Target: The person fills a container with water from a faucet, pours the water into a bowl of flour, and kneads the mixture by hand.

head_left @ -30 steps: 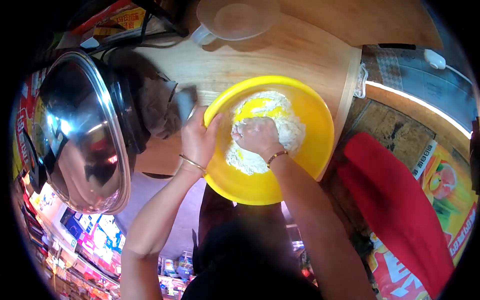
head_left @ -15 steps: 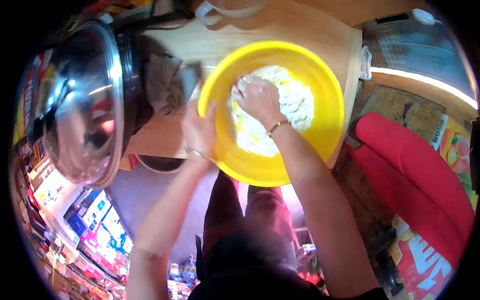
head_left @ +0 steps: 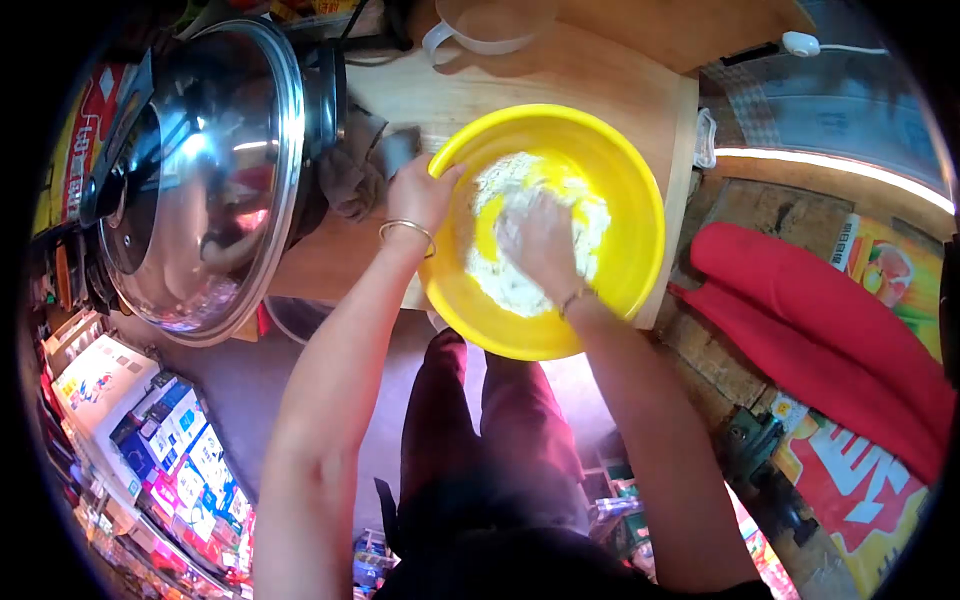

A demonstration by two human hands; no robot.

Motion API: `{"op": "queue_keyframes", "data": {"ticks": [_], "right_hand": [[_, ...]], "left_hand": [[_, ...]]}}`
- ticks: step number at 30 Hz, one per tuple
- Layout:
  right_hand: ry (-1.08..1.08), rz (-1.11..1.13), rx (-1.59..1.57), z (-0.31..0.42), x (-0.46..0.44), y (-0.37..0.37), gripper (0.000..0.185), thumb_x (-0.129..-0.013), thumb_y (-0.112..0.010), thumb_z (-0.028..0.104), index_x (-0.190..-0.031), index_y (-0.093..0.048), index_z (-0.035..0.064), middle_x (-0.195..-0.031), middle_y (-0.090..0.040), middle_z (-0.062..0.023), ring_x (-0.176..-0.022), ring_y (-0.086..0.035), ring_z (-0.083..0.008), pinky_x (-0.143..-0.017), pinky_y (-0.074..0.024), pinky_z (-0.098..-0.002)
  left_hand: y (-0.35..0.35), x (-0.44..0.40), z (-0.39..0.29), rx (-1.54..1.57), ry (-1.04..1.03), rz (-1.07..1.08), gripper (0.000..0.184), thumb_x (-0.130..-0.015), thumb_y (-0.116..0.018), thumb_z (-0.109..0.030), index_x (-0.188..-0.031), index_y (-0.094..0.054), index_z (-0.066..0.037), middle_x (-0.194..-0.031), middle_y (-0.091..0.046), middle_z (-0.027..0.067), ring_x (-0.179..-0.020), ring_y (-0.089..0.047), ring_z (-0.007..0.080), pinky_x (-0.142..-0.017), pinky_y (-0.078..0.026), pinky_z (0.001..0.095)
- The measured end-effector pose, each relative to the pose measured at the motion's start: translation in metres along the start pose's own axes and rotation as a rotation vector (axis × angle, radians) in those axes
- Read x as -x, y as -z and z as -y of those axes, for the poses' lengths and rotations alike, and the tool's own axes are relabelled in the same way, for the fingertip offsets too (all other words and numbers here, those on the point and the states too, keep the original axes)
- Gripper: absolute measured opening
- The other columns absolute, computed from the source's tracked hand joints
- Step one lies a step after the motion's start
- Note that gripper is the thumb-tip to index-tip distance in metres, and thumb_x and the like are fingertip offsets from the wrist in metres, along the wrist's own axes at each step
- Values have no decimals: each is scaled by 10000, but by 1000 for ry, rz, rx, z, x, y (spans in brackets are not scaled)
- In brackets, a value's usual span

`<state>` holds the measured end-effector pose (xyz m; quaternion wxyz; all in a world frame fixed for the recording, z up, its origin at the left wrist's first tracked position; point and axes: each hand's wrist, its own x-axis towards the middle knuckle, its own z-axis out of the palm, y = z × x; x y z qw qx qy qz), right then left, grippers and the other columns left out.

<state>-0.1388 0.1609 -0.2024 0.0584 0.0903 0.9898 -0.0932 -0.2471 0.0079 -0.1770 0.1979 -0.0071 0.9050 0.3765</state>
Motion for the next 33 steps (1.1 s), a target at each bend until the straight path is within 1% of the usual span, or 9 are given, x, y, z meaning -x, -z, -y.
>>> {"op": "queue_keyframes", "data": {"ticks": [2, 8, 12, 20, 21, 24, 28, 31, 33], "right_hand": [[376, -257, -62, -2, 27, 2, 167, -737, -599, 294, -759, -650, 136, -868, -569, -117, -866, -511, -297, -724, -421, -447], [117, 135, -58, 0, -24, -10, 176, -721, -606, 291, -763, -673, 133, -895, -590, -71, -893, -513, -240, -775, -394, -396], [303, 66, -112, -8, -42, -19, 185, -673, -615, 306, -650, -654, 127, -704, -596, -64, -725, -571, -244, -668, -444, -405], [661, -63, -316, -19, -74, -27, 214, -677, -614, 340, -641, -664, 135, -731, -631, -64, -689, -611, -210, -714, -478, -365], [613, 158, -224, -18, -78, -19, 328, -746, -556, 402, -706, -678, 99, -799, -656, -86, -770, -628, -241, -770, -483, -370], [522, -100, -231, -16, -79, -27, 333, -755, -545, 391, -717, -680, 89, -808, -657, -104, -775, -629, -256, -781, -484, -370], [482, 137, -128, -6, -81, 4, 288, -728, -607, 348, -771, -669, 70, -789, -643, -110, -782, -613, -276, -755, -475, -396], [661, -84, -160, -10, -47, 49, 256, -746, -592, 327, -755, -661, 81, -779, -631, -100, -755, -595, -272, -712, -460, -397], [580, 50, -58, -23, -3, 55, 217, -744, -592, 307, -761, -657, 101, -774, -619, -85, -752, -580, -261, -695, -448, -392]], "left_hand": [[-2, 3, 3, 4, -9, -3, 358, -777, -652, -352, -917, -641, -22, -829, -630, 217, -812, -608, 378, -711, -482, 416], [7, 14, -10, 87, -10, 42, 296, -811, -628, -285, -912, -618, -7, -788, -613, 235, -769, -606, 382, -666, -478, 426], [2, 15, -5, 5, -81, 26, 221, -823, -622, -214, -884, -594, -4, -740, -609, 225, -705, -606, 381, -595, -473, 432], [7, 15, -13, 42, -46, 58, 217, -827, -621, -204, -893, -587, 1, -728, -606, 223, -694, -611, 374, -570, -476, 407], [5, 15, -11, 48, -66, 38, 222, -827, -621, -208, -893, -588, 1, -732, -607, 222, -693, -612, 372, -564, -475, 403], [4, 15, -8, 13, -88, -16, 248, -821, -623, -237, -886, -597, 1, -762, -612, 226, -724, -610, 376, -600, -478, 414], [3, 1, -4, -59, -70, -20, 292, -804, -633, -275, -898, -611, 1, -801, -615, 233, -779, -601, 387, -671, -476, 426], [-4, -4, -2, -7, -66, -83, 307, -794, -641, -281, -913, -616, 1, -809, -616, 234, -788, -599, 390, -686, -475, 429], [-3, 1, 0, 15, -54, -104, 312, -790, -645, -281, -920, -618, 2, -808, -616, 233, -784, -600, 390, -684, -475, 429]]}}
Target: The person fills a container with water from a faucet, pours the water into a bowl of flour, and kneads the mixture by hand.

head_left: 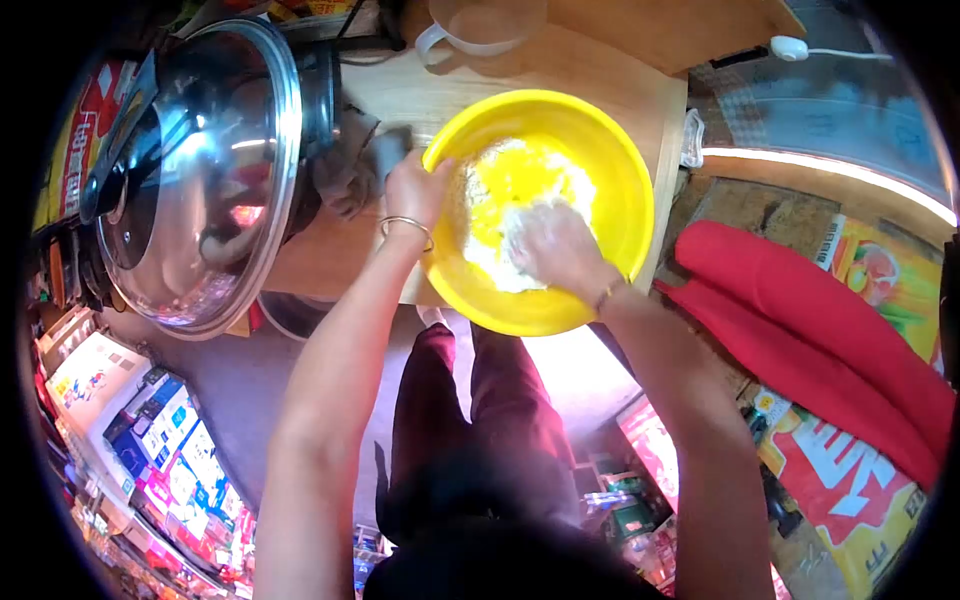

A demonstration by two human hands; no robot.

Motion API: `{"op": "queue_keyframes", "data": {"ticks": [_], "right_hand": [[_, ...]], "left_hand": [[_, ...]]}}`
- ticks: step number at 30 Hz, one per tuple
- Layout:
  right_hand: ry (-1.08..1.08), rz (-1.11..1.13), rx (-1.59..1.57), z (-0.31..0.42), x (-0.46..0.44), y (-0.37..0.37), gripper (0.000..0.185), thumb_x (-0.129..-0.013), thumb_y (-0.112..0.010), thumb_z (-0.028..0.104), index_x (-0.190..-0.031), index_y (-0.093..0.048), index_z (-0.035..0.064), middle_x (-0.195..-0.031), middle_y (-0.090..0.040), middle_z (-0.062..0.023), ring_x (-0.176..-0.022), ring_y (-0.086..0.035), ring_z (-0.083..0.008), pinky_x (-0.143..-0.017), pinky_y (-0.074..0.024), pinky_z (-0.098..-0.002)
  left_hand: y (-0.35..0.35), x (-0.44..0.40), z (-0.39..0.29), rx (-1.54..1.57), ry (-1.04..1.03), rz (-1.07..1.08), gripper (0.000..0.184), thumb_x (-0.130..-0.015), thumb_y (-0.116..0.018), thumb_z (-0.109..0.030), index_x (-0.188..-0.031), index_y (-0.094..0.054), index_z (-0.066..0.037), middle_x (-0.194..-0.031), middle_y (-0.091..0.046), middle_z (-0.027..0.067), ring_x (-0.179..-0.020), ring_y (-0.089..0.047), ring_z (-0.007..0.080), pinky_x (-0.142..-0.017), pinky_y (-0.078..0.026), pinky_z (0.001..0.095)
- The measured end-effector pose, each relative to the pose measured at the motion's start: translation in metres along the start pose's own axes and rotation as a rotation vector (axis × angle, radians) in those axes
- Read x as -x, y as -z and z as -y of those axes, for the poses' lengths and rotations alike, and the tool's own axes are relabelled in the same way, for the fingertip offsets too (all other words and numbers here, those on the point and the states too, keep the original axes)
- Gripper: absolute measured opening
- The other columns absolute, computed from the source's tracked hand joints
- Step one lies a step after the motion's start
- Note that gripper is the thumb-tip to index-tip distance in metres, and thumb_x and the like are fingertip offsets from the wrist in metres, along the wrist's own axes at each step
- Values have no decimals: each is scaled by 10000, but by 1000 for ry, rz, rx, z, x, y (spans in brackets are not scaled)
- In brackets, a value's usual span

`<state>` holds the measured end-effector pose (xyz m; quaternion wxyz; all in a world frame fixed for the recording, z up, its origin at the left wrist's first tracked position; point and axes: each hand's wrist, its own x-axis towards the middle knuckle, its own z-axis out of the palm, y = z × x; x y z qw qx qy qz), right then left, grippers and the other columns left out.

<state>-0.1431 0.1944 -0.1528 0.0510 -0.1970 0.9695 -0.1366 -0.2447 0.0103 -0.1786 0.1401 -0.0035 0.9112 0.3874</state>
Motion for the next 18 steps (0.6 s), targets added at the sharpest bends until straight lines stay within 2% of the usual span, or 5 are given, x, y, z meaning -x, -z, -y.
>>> {"op": "queue_keyframes", "data": {"ticks": [2, 6, 8, 12, 18], "right_hand": [[80, 269, 64, 8, 38, -9, 193, -729, -596, 294, -759, -658, 113, -765, -618, -78, -768, -581, -250, -694, -449, -394], [-95, 106, -4, 16, 20, -50, 194, -706, -582, 320, -707, -661, 142, -736, -614, -64, -716, -587, -236, -630, -465, -393], [-351, 53, 22, 17, 0, -60, 220, -721, -567, 325, -657, -661, 136, -658, -611, -82, -640, -592, -256, -592, -470, -409], [-576, 203, -13, 10, -28, -63, 299, -753, -535, 386, -705, -674, 125, -754, -636, -110, -711, -601, -294, -637, -484, -435], [-473, 63, -58, -12, -54, -63, 335, -757, -531, 416, -728, -686, 120, -774, -643, -92, -732, -607, -271, -640, -485, -428]], "left_hand": [[-4, -2, -3, 13, 29, 30, 298, -784, -652, -273, -893, -624, 3, -788, -616, 231, -776, -599, 393, -687, -474, 430], [-5, -2, -5, -16, 46, 14, 268, -773, -664, -255, -854, -629, -2, -756, -610, 234, -747, -594, 401, -656, -473, 431], [2, -4, -11, -6, 57, 31, 265, -774, -665, -253, -857, -628, -4, -764, -610, 233, -750, -594, 400, -652, -473, 431], [-1, -1, -12, 53, 26, 31, 235, -789, -654, -222, -868, -612, -4, -757, -610, 226, -741, -596, 394, -637, -474, 429], [4, 4, -19, 109, 55, 57, 179, -808, -637, -173, -870, -604, -8, -761, -615, 207, -703, -607, 364, -602, -474, 384]]}}
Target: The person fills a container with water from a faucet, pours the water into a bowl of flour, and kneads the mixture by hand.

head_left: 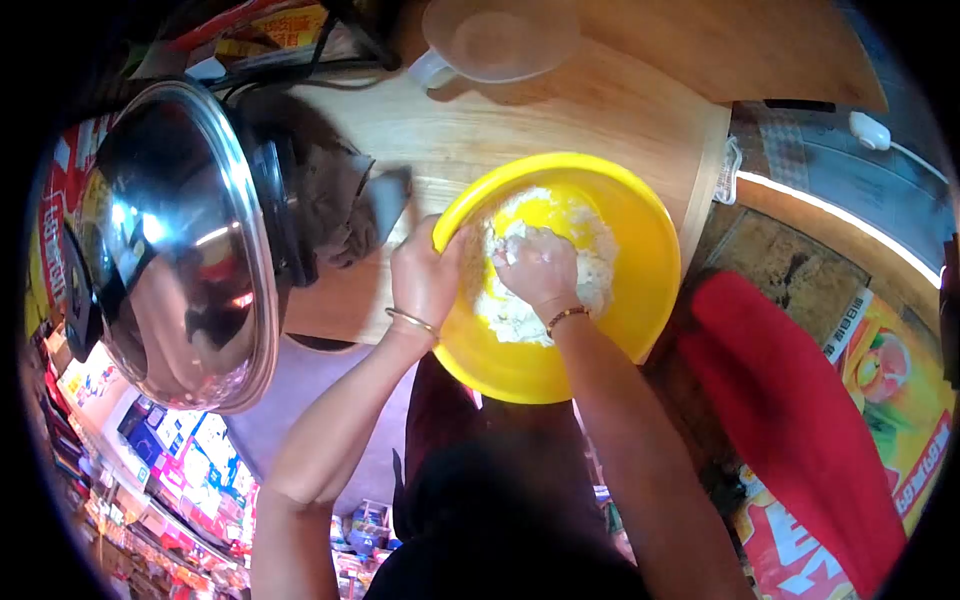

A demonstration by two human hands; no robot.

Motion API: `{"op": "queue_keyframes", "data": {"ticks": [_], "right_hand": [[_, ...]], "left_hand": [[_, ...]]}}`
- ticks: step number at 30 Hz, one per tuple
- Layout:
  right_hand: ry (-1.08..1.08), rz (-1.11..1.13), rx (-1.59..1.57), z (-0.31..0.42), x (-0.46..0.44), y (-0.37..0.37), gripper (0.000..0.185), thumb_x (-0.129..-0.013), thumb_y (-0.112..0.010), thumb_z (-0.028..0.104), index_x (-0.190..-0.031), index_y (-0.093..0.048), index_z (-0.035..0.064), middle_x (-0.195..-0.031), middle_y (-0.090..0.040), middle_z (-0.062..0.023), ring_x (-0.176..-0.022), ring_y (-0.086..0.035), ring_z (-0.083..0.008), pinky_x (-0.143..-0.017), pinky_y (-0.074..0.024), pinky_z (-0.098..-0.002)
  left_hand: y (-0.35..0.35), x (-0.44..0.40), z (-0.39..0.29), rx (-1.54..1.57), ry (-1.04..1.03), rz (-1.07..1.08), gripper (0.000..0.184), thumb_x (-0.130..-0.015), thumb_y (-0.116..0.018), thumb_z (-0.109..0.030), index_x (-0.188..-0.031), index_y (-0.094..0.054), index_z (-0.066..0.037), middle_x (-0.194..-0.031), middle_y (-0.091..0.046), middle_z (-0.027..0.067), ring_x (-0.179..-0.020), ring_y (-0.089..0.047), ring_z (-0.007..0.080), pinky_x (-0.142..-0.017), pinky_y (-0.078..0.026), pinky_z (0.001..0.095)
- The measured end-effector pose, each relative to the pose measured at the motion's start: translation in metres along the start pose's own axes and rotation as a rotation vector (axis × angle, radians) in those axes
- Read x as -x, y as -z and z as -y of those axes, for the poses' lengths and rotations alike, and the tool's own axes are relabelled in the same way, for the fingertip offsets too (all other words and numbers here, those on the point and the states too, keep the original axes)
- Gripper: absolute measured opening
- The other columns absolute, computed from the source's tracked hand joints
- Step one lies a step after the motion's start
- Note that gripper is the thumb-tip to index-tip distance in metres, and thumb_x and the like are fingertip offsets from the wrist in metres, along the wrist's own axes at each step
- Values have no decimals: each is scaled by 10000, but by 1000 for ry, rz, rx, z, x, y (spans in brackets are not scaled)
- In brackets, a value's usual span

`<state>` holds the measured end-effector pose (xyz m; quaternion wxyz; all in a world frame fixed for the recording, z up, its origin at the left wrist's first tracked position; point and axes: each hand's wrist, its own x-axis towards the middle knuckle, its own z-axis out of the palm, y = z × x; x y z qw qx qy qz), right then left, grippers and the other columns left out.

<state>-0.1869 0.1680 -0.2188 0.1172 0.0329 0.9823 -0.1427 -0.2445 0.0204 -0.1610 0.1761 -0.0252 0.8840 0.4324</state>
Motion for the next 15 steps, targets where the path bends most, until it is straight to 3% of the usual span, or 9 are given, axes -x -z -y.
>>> {"op": "queue_keyframes", "data": {"ticks": [5, 8, 11, 15], "right_hand": [[62, -1, -62, -7, -20, -1, 282, -743, -564, 370, -681, -676, 119, -719, -637, -85, -703, -610, -253, -617, -485, -398], [265, -99, -89, -14, -30, -7, 255, -721, -584, 349, -626, -654, 122, -639, -618, -76, -630, -607, -233, -586, -491, -375], [342, -61, -119, -16, -42, -6, 251, -721, -584, 339, -613, -651, 122, -638, -616, -80, -645, -613, -237, -591, -494, -387], [390, -64, -74, -17, -48, -8, 299, -765, -536, 371, -711, -673, 111, -754, -650, -105, -740, -625, -268, -654, -500, -409]], "left_hand": [[1, -1, -7, -13, 35, 22, 177, -811, -640, -158, -898, -610, -6, -722, -613, 192, -650, -613, 327, -582, -470, 362], [0, 0, -7, -11, 59, 30, 183, -814, -641, -159, -903, -609, -2, -721, -613, 191, -637, -613, 313, -579, -469, 354], [0, -1, -3, 16, 47, 26, 197, -820, -636, -161, -904, -603, 13, -726, -613, 198, -648, -621, 310, -581, -470, 354], [-1, -6, 8, -56, -56, -4, 237, -820, -632, -200, -922, -600, 12, -762, -617, 216, -715, -615, 365, -610, -475, 385]]}}
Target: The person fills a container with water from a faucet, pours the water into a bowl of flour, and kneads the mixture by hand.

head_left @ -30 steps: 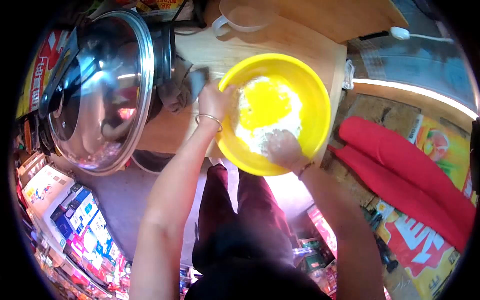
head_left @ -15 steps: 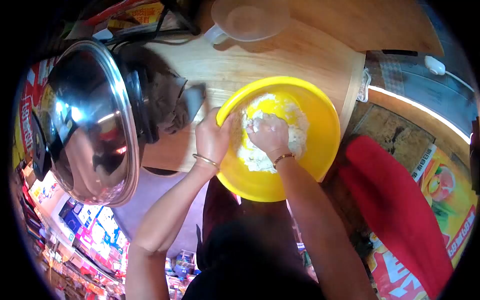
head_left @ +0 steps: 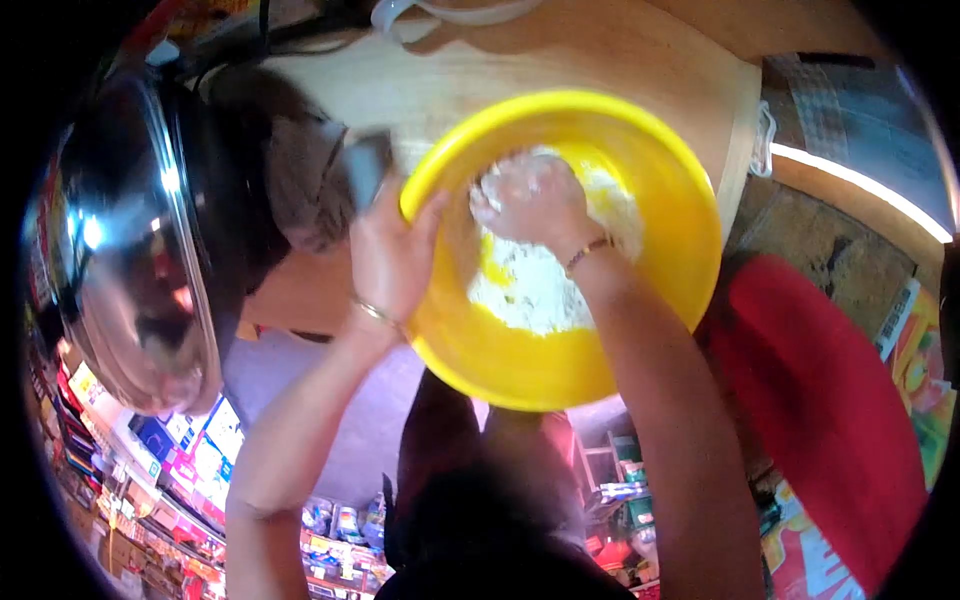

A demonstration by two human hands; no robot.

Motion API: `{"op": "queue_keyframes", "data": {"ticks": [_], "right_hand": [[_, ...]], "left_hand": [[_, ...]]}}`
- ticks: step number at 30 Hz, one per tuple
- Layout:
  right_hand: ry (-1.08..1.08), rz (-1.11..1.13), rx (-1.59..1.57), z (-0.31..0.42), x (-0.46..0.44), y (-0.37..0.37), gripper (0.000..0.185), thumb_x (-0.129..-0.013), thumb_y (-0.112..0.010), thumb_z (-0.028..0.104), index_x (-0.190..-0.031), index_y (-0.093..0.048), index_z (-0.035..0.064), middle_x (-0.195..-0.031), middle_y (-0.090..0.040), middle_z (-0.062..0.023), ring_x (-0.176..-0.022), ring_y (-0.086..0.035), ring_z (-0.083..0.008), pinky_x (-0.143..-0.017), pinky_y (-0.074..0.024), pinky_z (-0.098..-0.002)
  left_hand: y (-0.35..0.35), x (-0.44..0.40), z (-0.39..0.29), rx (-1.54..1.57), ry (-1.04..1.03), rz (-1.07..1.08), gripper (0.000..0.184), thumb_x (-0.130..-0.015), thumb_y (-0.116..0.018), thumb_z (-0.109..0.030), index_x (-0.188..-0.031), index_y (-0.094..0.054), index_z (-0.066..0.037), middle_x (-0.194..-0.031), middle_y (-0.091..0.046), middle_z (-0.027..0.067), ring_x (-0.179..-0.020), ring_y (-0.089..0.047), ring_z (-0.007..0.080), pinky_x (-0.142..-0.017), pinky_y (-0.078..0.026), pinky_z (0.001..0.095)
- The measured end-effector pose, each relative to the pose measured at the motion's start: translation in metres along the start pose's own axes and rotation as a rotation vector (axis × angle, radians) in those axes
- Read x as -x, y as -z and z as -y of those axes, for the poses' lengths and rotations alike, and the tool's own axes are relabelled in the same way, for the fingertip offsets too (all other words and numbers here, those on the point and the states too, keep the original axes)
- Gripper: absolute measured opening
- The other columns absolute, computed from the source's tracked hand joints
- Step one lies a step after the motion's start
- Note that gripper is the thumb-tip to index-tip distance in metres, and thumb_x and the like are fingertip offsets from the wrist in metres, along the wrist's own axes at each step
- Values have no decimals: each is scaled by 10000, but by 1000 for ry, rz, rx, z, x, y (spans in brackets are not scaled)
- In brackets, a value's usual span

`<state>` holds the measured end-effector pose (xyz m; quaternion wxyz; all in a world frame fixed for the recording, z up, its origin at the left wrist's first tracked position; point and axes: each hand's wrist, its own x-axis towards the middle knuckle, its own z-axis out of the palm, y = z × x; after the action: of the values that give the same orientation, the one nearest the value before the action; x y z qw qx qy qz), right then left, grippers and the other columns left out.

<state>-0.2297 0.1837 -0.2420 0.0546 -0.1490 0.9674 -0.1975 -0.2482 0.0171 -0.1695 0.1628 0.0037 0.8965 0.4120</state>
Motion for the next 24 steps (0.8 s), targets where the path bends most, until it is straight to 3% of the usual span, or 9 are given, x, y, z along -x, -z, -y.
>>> {"op": "queue_keyframes", "data": {"ticks": [2, 5, 7, 9, 11, 15, 17, 21, 24], "right_hand": [[-130, 216, 5, 7, -13, 19, 407, -814, -452, 439, -823, -680, 103, -858, -658, -131, -881, -619, -264, -801, -462, -389], [-152, 218, 30, 20, 8, 37, 390, -812, -476, 418, -785, -674, 83, -807, -650, -135, -831, -615, -276, -748, -461, -394], [188, 68, 95, 25, 44, 64, 358, -801, -515, 390, -743, -664, 71, -750, -635, -132, -749, -604, -288, -701, -446, -416], [-29, 297, 76, 47, 77, 97, 329, -761, -571, 369, -707, -661, 57, -660, -583, -152, -695, -591, -310, -683, -461, -414], [-87, 384, 34, 42, 123, 72, 369, -771, -565, 391, -659, -653, 50, -675, -594, -160, -656, -594, -303, -637, -469, -409], [-90, 265, 139, 47, 125, 26, 374, -797, -540, 366, -584, -642, 76, -608, -607, -115, -614, -611, -264, -592, -482, -393], [-235, 73, 185, 46, 111, 6, 390, -800, -527, 373, -576, -636, 73, -601, -605, -121, -603, -606, -267, -588, -483, -393], [-459, 4, 123, 54, 82, 13, 371, -771, -536, 344, -542, -615, 63, -550, -576, -130, -545, -579, -300, -553, -472, -421], [-430, -103, 107, 43, 64, 9, 354, -761, -537, 354, -564, -630, 74, -571, -588, -125, -547, -584, -296, -558, -476, -420]], "left_hand": [[6, -9, -5, -122, -4, 1, 269, -809, -639, -238, -930, -612, 1, -791, -624, 216, -751, -606, 384, -638, -475, 404], [5, -12, 0, -107, -55, -27, 283, -796, -646, -260, -916, -626, -4, -805, -628, 213, -782, -607, 378, -674, -473, 417], [2, -10, -3, -112, -42, -35, 281, -789, -652, -264, -911, -632, -11, -806, -629, 210, -790, -607, 374, -688, -473, 419], [0, -14, 2, -108, -30, -40, 268, -777, -659, -265, -904, -644, -30, -815, -632, 204, -801, -606, 365, -713, -473, 426], [1, -12, 2, -103, -17, -35, 264, -774, -660, -263, -902, -645, -32, -818, -633, 203, -798, -606, 366, -710, -474, 424], [5, -8, 2, -110, 12, -27, 246, -770, -663, -251, -876, -645, -30, -803, -630, 206, -783, -608, 362, -698, -475, 425], [4, -13, 4, -99, -16, -46, 242, -769, -664, -249, -870, -645, -30, -795, -630, 206, -779, -610, 359, -695, -477, 423], [5, 3, -3, -77, 45, -18, 247, -780, -660, -247, -887, -635, -26, -779, -627, 201, -742, -618, 353, -655, -484, 409], [5, 5, -5, 11, 65, -1, 230, -795, -650, -220, -897, -622, -16, -772, -624, 201, -711, -618, 352, -623, -485, 389]]}}
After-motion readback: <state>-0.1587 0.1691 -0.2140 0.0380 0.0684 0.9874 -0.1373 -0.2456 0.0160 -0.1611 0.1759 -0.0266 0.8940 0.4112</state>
